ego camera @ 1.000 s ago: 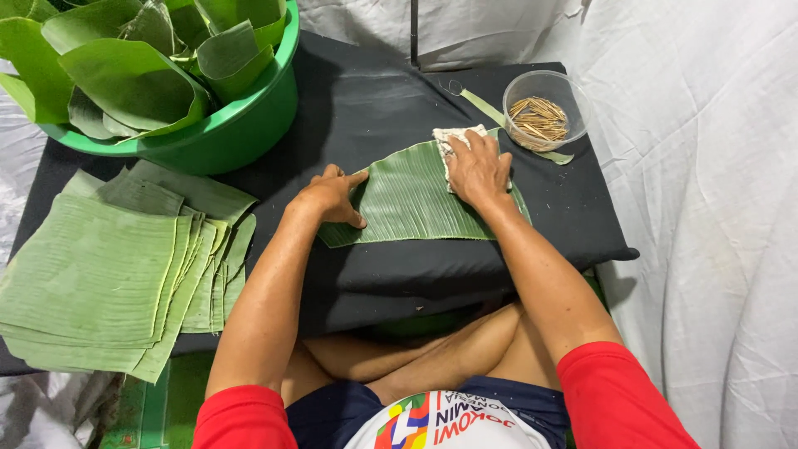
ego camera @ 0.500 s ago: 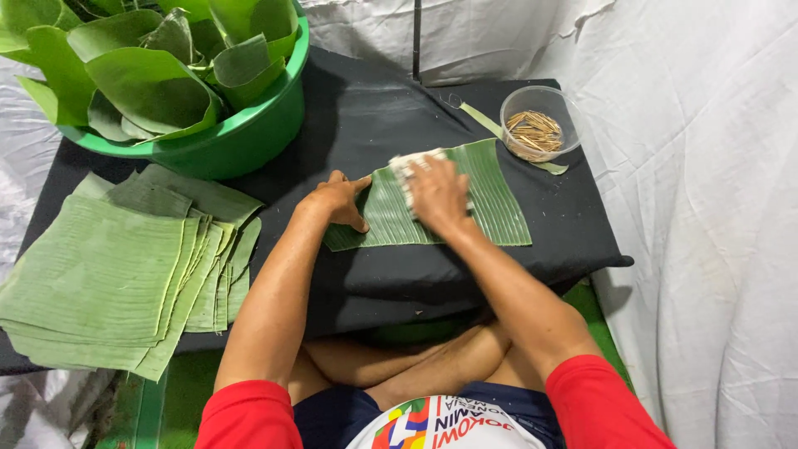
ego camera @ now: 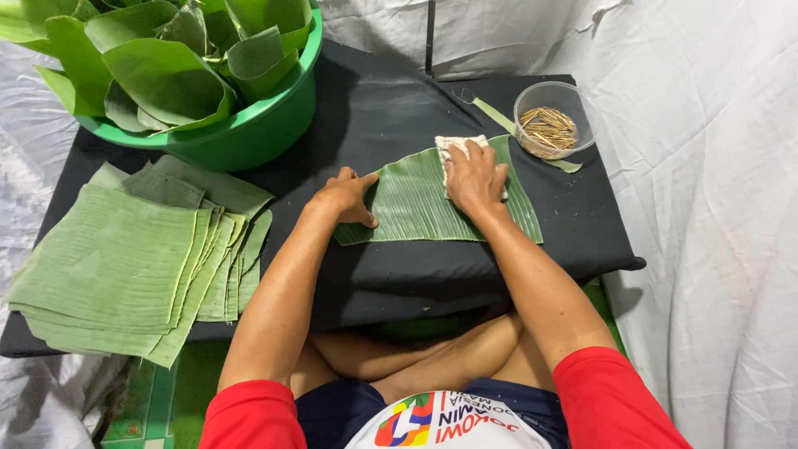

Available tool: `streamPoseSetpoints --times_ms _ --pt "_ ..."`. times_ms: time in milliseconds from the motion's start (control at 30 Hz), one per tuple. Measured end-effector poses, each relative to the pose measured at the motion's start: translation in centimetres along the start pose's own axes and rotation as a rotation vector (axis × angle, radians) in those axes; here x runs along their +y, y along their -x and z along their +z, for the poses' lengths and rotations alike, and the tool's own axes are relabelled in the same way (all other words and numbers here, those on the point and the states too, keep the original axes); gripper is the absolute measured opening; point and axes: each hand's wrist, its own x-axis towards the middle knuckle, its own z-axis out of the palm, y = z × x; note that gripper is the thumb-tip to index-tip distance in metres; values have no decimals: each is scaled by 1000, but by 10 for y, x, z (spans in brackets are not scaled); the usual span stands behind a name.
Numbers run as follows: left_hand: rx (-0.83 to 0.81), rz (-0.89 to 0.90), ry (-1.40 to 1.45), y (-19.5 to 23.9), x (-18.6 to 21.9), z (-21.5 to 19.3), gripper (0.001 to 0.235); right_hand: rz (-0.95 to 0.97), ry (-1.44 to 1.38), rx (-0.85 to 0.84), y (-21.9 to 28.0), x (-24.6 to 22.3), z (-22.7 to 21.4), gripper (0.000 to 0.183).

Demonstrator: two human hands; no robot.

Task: Folding banana leaves into cones and securing them with small wooden sticks

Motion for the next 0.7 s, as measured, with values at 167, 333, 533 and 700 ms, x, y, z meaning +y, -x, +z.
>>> streamPoseSetpoints --times_ms 167,333,533,700 --pt "11 3 -6 6 4 -1 106 19 -16 -9 11 -31 -10 32" --pt "19 -2 -33 -1 3 5 104 -73 -92 -72 22 -92 -18 32" --pt "15 8 -2 7 3 0 99 -103 -145 -140 22 -117 -31 33" --pt "31 43 -5 10 1 1 98 -46 -101 -39 10 -62 -2 31"
